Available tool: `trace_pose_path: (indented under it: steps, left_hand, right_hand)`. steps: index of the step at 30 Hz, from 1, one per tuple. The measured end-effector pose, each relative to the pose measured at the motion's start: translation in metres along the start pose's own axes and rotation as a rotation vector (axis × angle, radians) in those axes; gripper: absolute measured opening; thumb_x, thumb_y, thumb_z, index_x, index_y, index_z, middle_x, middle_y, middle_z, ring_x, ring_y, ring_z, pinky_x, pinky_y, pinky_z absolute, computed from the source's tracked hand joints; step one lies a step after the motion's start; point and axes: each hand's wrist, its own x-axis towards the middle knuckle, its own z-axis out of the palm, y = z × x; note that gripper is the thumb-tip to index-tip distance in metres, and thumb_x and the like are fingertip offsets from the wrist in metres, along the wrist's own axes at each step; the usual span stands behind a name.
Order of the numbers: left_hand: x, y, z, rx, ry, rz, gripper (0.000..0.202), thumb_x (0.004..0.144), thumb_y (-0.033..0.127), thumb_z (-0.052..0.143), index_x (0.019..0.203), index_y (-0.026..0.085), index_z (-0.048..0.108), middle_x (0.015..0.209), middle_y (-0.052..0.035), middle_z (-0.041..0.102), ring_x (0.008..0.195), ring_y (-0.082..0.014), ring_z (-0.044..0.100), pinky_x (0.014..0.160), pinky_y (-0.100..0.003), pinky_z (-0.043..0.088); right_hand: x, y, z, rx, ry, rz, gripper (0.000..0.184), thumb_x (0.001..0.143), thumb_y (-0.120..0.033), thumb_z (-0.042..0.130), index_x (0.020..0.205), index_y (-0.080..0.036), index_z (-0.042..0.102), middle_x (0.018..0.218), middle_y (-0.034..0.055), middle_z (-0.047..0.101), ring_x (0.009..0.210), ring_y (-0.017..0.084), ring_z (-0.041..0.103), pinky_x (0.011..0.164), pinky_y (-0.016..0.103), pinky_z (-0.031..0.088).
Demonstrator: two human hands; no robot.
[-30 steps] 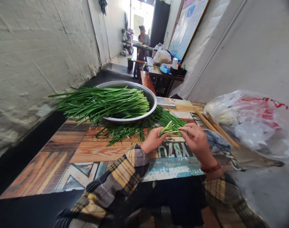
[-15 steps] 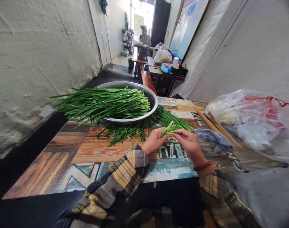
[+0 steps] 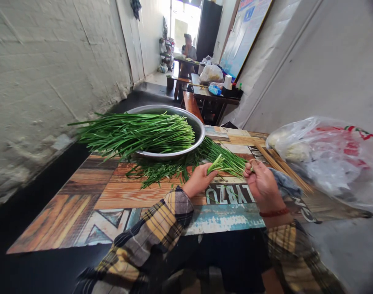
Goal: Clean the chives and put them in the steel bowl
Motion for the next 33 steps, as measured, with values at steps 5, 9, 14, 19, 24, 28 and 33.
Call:
trace_pose_path:
  steps: [5, 9, 14, 19, 24, 28, 33]
  left_hand:
    - [0.000, 0.000, 0.000, -0.049, 0.006, -0.005, 0.020, 0.089, 0.028, 0.048, 0.082, 0.013, 0.059, 0.073, -0.0015, 0.057, 0.071, -0.0137, 0.048, 0.070, -0.027, 0.042]
    - [0.000, -0.001, 0.001, -0.051, -0.004, -0.028, 0.020, 0.088, 0.026, 0.048, 0.073, 0.015, 0.053, 0.061, 0.0026, 0.045, 0.060, -0.0103, 0.039, 0.056, -0.022, 0.036]
    - [-0.001, -0.001, 0.001, -0.066, -0.031, -0.028, 0.019, 0.088, 0.027, 0.049, 0.076, 0.014, 0.056, 0.061, 0.0023, 0.046, 0.057, -0.0096, 0.039, 0.051, -0.022, 0.034]
    - [-0.001, 0.001, 0.000, -0.065, -0.038, -0.047, 0.019, 0.088, 0.026, 0.048, 0.075, 0.015, 0.055, 0.059, 0.0028, 0.047, 0.056, -0.0099, 0.041, 0.053, -0.022, 0.035]
    - [-0.001, 0.002, 0.000, -0.038, -0.043, -0.054, 0.019, 0.087, 0.021, 0.047, 0.069, 0.015, 0.051, 0.060, 0.0031, 0.046, 0.058, -0.0100, 0.040, 0.055, -0.022, 0.035]
    - [0.000, 0.000, 0.001, -0.009, -0.040, -0.014, 0.016, 0.087, 0.023, 0.048, 0.079, 0.013, 0.058, 0.066, 0.0017, 0.049, 0.064, -0.0109, 0.041, 0.061, -0.023, 0.037]
    - [-0.001, 0.000, 0.001, 0.048, -0.062, 0.013, 0.018, 0.088, 0.023, 0.047, 0.078, 0.014, 0.058, 0.069, 0.0010, 0.052, 0.066, -0.0117, 0.043, 0.065, -0.024, 0.039]
  right_hand:
    - [-0.009, -0.006, -0.010, -0.465, -0.275, -0.072, 0.025, 0.074, -0.039, 0.067, 0.092, -0.021, 0.068, 0.093, 0.0052, 0.067, 0.085, 0.019, 0.061, 0.073, 0.032, 0.048]
    - [-0.020, 0.002, 0.008, -0.524, -0.329, -0.131, 0.022, 0.080, -0.038, 0.061, 0.090, -0.020, 0.071, 0.095, 0.0070, 0.069, 0.090, 0.021, 0.062, 0.075, 0.034, 0.050]
    - [-0.025, 0.014, 0.036, -0.450, -0.223, -0.127, 0.022, 0.078, -0.039, 0.065, 0.089, -0.021, 0.070, 0.092, 0.0057, 0.070, 0.082, 0.019, 0.063, 0.074, 0.034, 0.050]
    - [-0.023, 0.016, 0.040, -0.300, -0.145, -0.069, 0.022, 0.076, -0.041, 0.067, 0.080, -0.019, 0.066, 0.079, 0.0032, 0.068, 0.075, 0.017, 0.062, 0.069, 0.031, 0.049]
    - [-0.019, 0.011, 0.029, -0.013, -0.011, 0.095, 0.029, 0.071, -0.043, 0.071, 0.084, -0.020, 0.057, 0.070, -0.0009, 0.064, 0.064, 0.014, 0.062, 0.061, 0.028, 0.051]
    - [-0.018, 0.001, 0.025, 0.048, -0.031, 0.090, 0.031, 0.070, -0.042, 0.072, 0.088, -0.021, 0.057, 0.074, -0.0007, 0.064, 0.068, 0.015, 0.065, 0.067, 0.031, 0.056]
    - [-0.018, -0.004, 0.028, -0.016, -0.052, 0.035, 0.032, 0.069, -0.041, 0.074, 0.089, -0.020, 0.061, 0.076, 0.0006, 0.066, 0.071, 0.015, 0.066, 0.071, 0.033, 0.057]
